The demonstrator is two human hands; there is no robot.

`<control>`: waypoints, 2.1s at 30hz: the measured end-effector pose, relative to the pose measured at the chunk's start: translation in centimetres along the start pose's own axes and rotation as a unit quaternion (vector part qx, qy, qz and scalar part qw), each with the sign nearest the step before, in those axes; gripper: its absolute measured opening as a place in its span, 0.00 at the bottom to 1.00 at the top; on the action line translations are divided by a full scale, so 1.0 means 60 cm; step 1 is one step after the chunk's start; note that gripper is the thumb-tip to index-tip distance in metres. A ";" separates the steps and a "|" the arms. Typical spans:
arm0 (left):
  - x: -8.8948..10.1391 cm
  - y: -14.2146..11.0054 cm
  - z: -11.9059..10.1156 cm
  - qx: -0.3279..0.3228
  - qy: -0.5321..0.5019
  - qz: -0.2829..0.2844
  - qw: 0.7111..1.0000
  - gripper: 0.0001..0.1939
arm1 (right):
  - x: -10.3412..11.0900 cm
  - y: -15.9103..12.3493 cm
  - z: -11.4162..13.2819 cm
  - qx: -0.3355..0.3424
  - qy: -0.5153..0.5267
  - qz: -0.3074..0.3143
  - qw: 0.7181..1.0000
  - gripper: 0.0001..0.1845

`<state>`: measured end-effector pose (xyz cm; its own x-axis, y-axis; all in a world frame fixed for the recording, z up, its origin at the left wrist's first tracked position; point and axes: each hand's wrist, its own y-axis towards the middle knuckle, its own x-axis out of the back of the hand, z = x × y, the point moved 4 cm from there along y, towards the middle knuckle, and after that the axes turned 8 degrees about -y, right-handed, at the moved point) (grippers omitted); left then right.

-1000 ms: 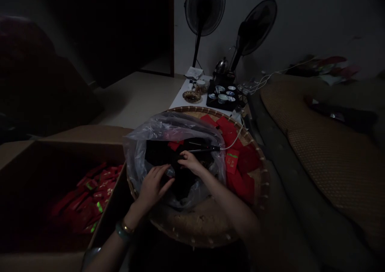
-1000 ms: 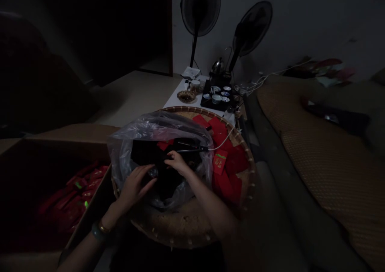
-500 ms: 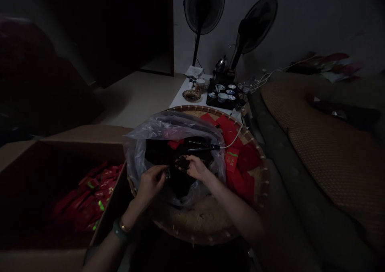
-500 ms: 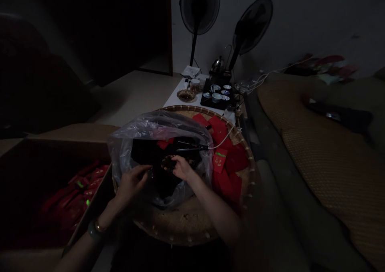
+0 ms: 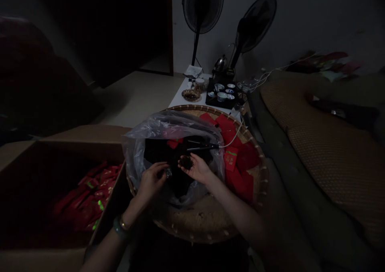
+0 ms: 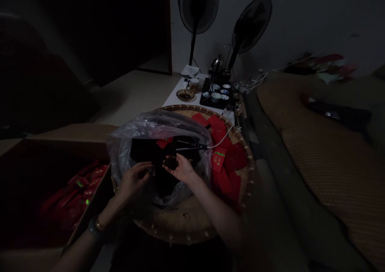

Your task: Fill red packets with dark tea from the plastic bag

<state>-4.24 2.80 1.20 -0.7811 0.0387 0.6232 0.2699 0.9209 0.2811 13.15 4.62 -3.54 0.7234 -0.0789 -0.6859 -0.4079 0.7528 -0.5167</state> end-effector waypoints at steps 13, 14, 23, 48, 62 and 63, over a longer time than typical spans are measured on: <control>-0.037 0.019 -0.026 0.014 -0.028 0.045 0.998 0.15 | -0.071 -0.064 0.039 0.014 -0.142 0.071 0.987 0.11; -0.037 0.018 -0.025 0.017 -0.031 0.043 0.998 0.15 | -0.073 -0.063 0.038 0.011 -0.162 0.074 0.984 0.12; -0.040 0.015 -0.015 0.066 -0.088 0.026 0.994 0.16 | -0.079 -0.056 0.055 0.032 -0.486 0.127 0.864 0.24; -0.055 0.002 -0.010 0.099 -0.175 -0.049 0.978 0.20 | -0.117 -0.072 0.044 0.235 -0.824 -0.005 0.516 0.15; -0.043 0.003 -0.007 0.098 -0.140 -0.064 0.983 0.15 | -0.105 -0.099 0.003 0.311 -0.888 -0.014 0.339 0.12; -0.041 0.003 -0.007 0.095 -0.135 -0.054 0.985 0.13 | -0.103 -0.098 0.000 0.322 -0.877 0.000 0.357 0.11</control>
<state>-2.01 2.72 0.02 -0.9274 0.0144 0.3737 0.0870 0.9801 0.1782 11.10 0.69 3.74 0.1901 0.0271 0.9814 -0.6033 0.7919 0.0950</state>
